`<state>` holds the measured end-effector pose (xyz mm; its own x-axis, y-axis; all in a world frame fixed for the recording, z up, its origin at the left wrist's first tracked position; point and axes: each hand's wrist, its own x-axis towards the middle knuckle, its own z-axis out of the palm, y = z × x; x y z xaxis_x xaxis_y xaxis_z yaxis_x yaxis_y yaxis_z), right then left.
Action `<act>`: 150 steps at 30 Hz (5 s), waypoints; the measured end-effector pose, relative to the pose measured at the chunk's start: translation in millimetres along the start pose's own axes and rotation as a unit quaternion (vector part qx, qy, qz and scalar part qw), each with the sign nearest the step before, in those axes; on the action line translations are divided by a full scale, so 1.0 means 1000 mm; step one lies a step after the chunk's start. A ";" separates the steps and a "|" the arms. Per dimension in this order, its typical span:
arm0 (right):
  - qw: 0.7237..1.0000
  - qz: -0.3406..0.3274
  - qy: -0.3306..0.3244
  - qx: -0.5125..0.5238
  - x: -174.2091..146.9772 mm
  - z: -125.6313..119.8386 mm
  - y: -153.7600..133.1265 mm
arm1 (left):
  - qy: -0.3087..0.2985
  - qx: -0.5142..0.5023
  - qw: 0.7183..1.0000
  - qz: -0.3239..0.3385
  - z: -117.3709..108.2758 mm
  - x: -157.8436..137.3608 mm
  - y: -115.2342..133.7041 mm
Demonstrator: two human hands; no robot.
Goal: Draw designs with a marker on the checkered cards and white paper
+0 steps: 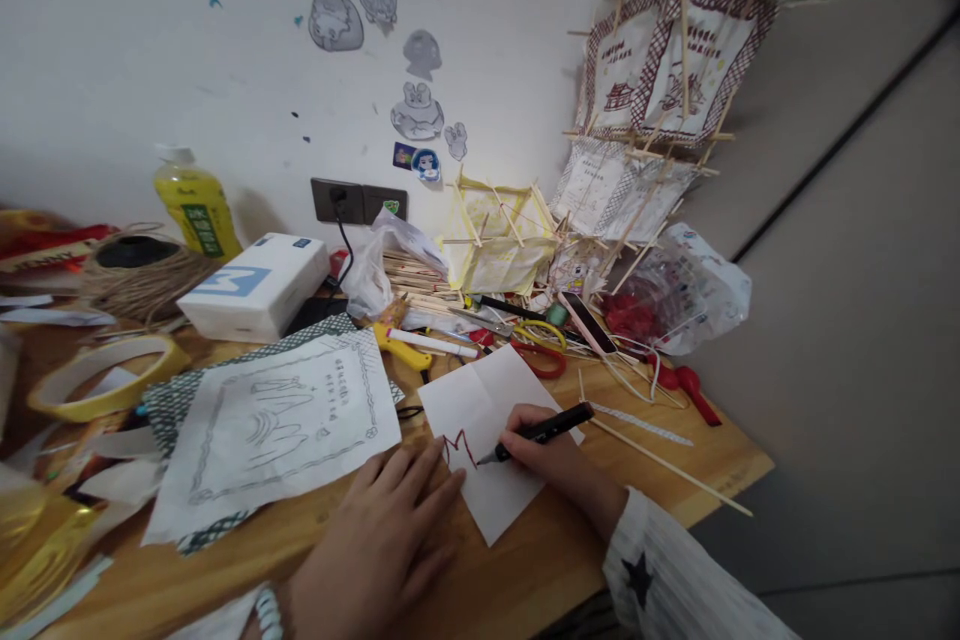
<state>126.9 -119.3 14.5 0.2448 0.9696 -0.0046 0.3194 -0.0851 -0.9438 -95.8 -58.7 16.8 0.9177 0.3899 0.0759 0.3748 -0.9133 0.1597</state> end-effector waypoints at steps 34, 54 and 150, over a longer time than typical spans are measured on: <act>0.999 0.034 -0.031 0.017 -0.005 -0.006 -0.003 | 0.016 -0.006 1.000 0.006 0.003 -0.001 -0.002; 0.994 0.048 -0.075 0.069 -0.005 -0.011 -0.002 | 0.037 0.038 0.998 0.021 0.003 0.001 -0.002; 0.915 -0.219 -0.304 -0.152 0.036 -0.026 -0.003 | 0.012 -0.009 1.000 0.019 0.007 -0.006 0.007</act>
<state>158.9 -89.9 26.4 -0.4927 0.8664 0.0810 0.5267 0.3711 -0.7648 -97.8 -67.8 10.6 0.9278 0.3576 0.1061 0.3368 -0.9255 0.1734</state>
